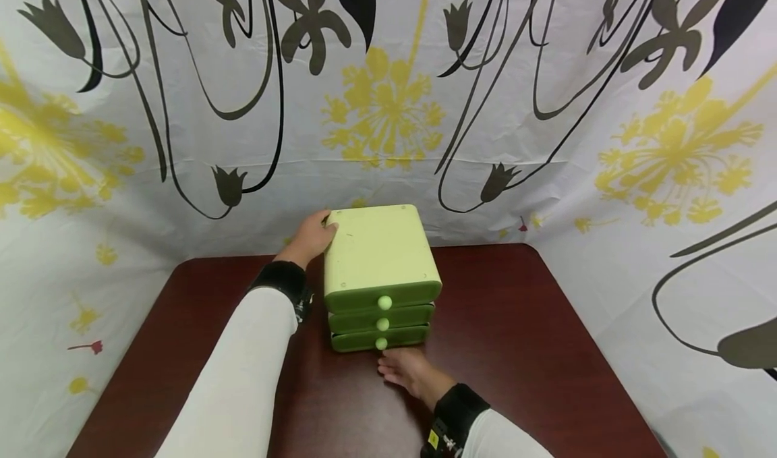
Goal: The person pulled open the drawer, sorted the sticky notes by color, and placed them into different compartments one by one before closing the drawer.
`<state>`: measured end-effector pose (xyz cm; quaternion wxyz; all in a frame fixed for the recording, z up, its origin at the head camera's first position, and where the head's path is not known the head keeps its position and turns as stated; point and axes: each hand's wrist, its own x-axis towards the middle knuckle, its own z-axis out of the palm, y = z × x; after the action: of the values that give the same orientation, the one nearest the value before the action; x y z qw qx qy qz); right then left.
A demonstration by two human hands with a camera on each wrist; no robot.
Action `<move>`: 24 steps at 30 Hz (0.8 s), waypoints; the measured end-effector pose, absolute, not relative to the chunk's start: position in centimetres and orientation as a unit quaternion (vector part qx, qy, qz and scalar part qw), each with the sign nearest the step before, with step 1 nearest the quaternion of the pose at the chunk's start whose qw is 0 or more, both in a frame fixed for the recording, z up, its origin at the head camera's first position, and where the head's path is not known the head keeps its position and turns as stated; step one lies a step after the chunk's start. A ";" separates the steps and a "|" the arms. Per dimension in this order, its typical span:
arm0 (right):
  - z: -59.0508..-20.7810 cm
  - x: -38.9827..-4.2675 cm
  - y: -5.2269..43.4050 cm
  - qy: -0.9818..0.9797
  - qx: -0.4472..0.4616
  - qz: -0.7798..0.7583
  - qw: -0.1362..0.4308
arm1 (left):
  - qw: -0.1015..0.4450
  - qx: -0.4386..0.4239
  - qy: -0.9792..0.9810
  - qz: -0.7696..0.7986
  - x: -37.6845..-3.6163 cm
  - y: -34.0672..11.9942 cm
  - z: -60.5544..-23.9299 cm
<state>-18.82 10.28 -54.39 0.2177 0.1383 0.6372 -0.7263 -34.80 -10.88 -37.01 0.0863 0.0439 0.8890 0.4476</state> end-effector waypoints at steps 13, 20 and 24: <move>-53.2 -17.2 17.4 0.686 0.117 -0.679 0.233 | 0.079 0.042 0.900 0.426 -35.3 -11.2 -37.2; -52.7 -17.3 20.8 0.729 0.140 -0.641 0.194 | 0.079 0.033 0.902 0.423 -35.2 -12.0 -36.9; -52.5 -17.3 22.5 0.749 0.131 -0.627 0.169 | 0.071 0.027 0.896 0.439 -35.0 -12.4 -37.0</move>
<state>-17.32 22.48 -52.54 0.1694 0.1309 0.7487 -0.6274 -35.00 -12.37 -37.02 0.0705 0.0271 0.8955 0.4385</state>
